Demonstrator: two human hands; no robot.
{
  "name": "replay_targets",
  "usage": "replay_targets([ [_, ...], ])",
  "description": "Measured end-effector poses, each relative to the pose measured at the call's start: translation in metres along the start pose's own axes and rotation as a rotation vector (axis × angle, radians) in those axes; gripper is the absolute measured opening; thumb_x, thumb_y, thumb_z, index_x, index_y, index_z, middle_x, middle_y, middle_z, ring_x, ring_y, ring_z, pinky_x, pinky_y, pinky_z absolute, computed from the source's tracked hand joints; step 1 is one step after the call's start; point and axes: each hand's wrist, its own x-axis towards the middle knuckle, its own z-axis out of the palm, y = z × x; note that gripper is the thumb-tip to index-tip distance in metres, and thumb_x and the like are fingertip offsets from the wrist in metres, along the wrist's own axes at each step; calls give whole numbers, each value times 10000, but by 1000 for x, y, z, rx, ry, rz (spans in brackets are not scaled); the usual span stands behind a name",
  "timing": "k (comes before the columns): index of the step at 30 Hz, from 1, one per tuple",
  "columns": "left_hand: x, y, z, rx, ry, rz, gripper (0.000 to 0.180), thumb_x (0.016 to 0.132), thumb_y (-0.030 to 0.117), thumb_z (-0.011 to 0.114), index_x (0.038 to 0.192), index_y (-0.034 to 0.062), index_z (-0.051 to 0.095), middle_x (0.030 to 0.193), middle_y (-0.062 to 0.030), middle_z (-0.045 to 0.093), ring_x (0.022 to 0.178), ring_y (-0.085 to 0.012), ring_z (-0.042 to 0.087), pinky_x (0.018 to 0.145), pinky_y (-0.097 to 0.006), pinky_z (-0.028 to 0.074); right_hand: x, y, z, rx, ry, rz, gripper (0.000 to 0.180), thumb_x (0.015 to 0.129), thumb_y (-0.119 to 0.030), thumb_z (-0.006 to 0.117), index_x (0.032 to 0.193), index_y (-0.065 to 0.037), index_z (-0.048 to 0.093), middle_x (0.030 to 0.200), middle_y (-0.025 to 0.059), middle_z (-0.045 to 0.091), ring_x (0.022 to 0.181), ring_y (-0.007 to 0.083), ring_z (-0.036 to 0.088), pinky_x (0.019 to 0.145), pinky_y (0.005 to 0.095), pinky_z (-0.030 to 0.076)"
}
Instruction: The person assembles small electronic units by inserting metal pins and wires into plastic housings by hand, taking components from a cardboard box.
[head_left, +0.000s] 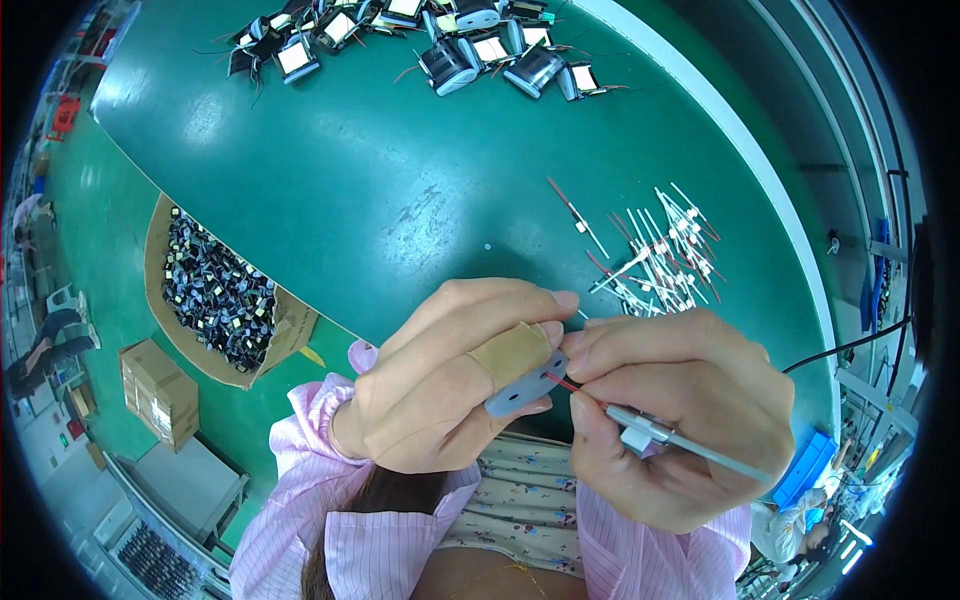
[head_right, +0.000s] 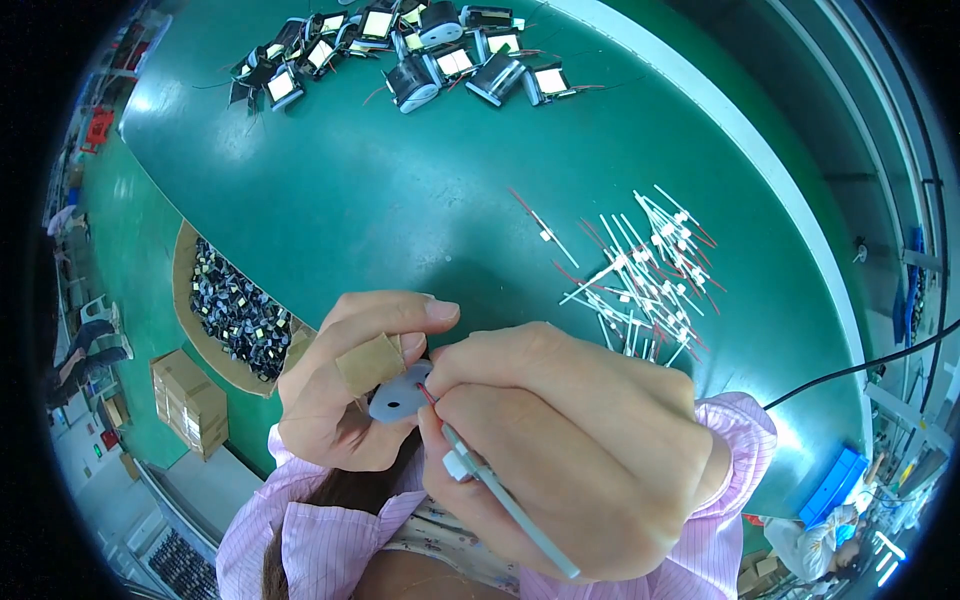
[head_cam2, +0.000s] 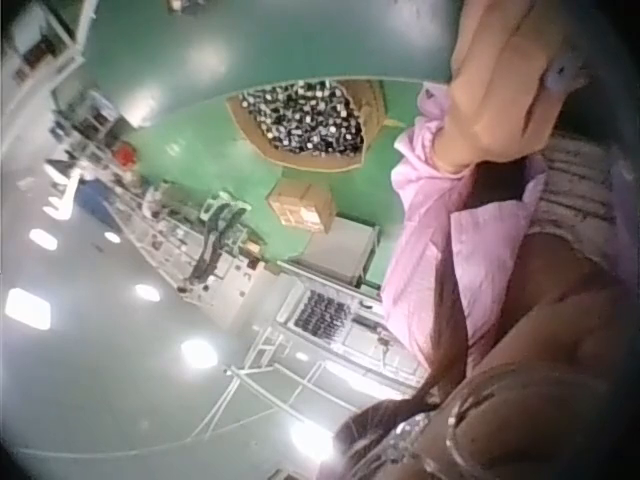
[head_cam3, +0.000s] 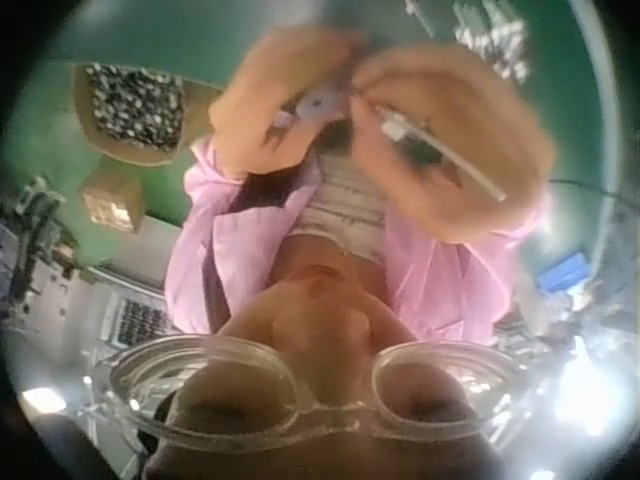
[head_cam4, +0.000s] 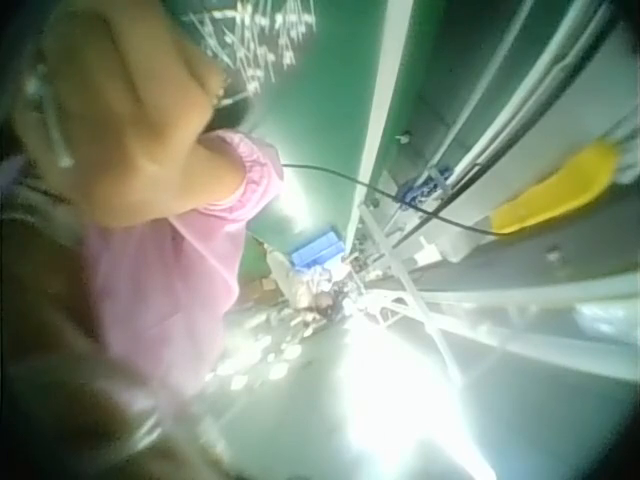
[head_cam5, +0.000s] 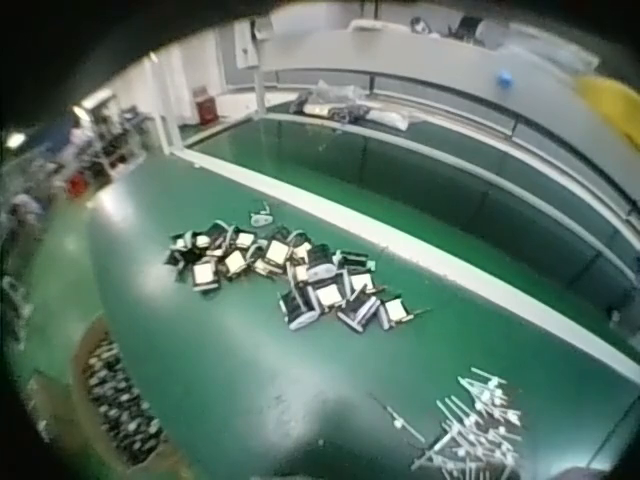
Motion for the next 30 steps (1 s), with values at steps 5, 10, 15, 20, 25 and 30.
replay_targets([
  [5, -1, -3, -1, 17, -12, 16, 405, 683, -7, 747, 1036, -105, 573, 1085, -278, 603, 921, -387, 622, 735, -399, 542, 4, -3, -3, -26, -58, 6, 201, 613, 106, 704, 797, 62, 636, 828, 167, 639, 736, 265, 693, 685, 330, 590],
  [10, -1, -3, -2, 22, -14, 24, 395, 691, -3, 742, 1036, -107, 580, 1080, -272, 604, 913, -380, 621, 742, -402, 539, 6, -5, -4, -56, -95, -15, 225, 600, 119, 703, 803, 57, 629, 831, 167, 635, 744, 280, 693, 683, 330, 592],
  [15, -1, -3, 0, 22, -19, 13, 388, 699, 9, 742, 1033, -112, 584, 1058, -261, 606, 904, -370, 617, 738, -396, 535, 4, 3, 4, -69, -71, -78, 250, 584, 102, 727, 807, 50, 628, 819, 157, 625, 709, 262, 678, 617, 300, 572],
  [20, 3, -2, -7, -7, -69, -105, 445, 703, 46, 762, 1073, -115, 574, 1082, -237, 571, 899, -334, 581, 766, -381, 490, 9, 8, 3, -95, -34, -40, 235, 613, 28, 756, 830, 39, 665, 776, 136, 614, 608, 196, 605, 493, 259, 467],
  [25, 4, 2, -8, -2, -38, -183, 490, 687, 68, 782, 1096, -106, 575, 1109, -209, 526, 938, -294, 541, 782, -349, 459, 9, 10, -14, 83, -154, 14, 254, 640, -23, 761, 873, 43, 682, 752, 154, 633, 619, 198, 627, 514, 248, 475],
  [30, 10, 0, -1, 66, -19, -164, 503, 629, 103, 821, 1055, -67, 615, 1062, -169, 535, 903, -262, 540, 752, -336, 449, 7, 10, -16, 220, -100, 105, 306, 700, -25, 735, 967, 97, 648, 751, 161, 654, 649, 189, 651, 563, 245, 513],
])
